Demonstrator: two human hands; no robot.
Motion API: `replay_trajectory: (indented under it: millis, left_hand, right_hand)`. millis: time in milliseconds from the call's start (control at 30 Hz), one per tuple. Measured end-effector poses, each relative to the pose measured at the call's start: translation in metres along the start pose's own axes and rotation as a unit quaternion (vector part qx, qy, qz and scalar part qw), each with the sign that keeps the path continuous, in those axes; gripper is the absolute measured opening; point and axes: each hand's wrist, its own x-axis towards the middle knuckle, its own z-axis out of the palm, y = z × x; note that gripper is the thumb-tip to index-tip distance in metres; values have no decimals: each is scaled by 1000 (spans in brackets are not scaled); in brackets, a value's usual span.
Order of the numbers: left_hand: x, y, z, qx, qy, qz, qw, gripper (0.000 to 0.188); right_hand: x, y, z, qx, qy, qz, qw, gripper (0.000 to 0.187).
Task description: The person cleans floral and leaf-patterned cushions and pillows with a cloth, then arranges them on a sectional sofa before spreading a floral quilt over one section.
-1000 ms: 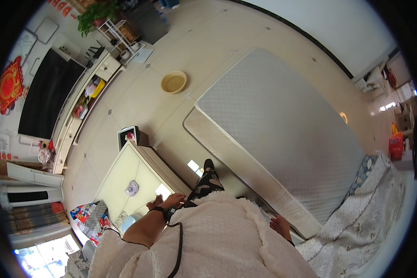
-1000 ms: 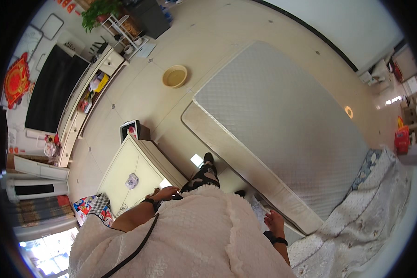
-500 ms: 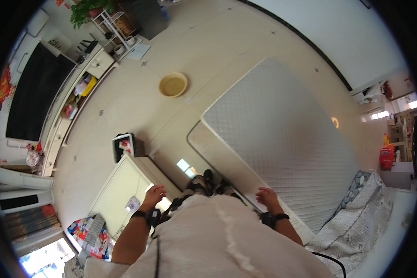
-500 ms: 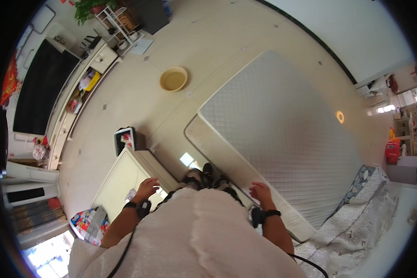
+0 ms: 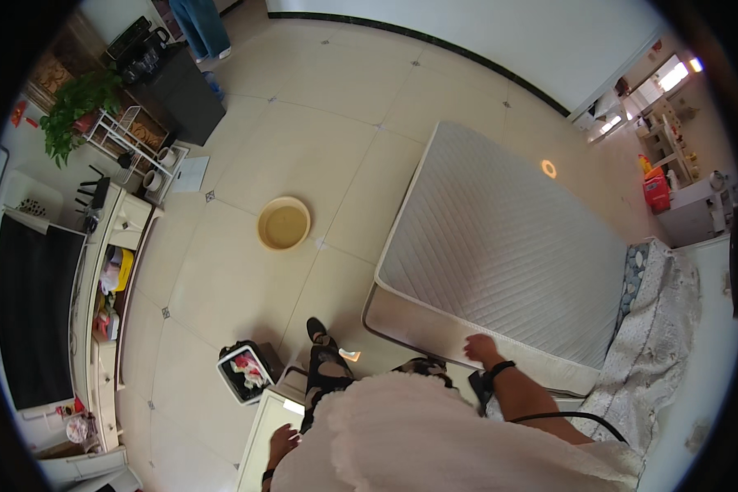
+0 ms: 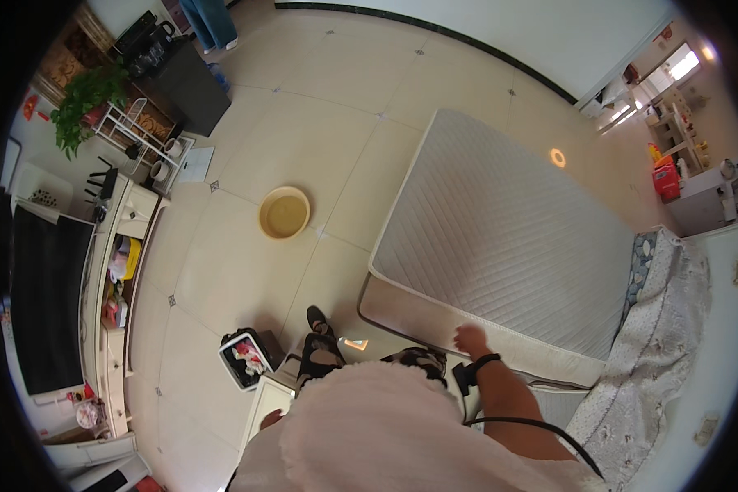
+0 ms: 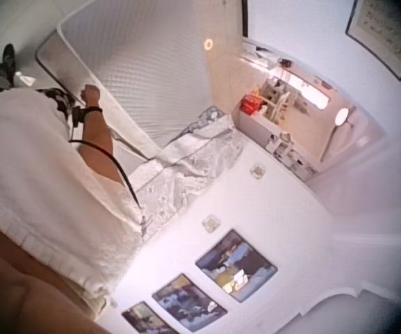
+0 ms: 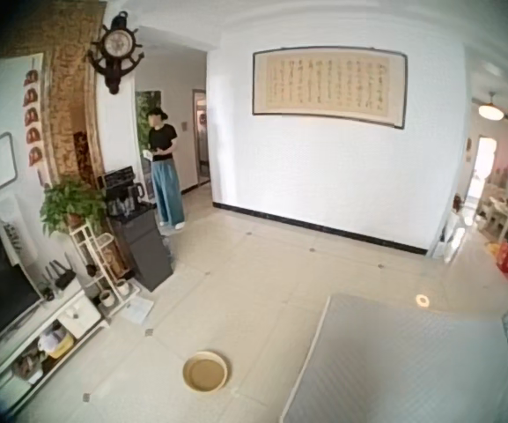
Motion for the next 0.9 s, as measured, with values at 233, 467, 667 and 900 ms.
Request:
replay_trajectory:
  millis: [233,467,667,900]
  left_hand:
    - [40,226,-81,36,235,-50,970,22]
    - [175,388,-17,120,57,18,991,24]
    - [216,544,168,294,-131,41,946,32]
    - [339,651,208,203,-52,21,977,33]
  right_hand:
    - [-107,-83,148,-88,-181,-29,979,25]
    - [-86,-34,85,149,75,-1,986,17]
    - [-73,3,118,200,-48,147,968,24]
    - [29,-243,115,60,20,-56,996,26]
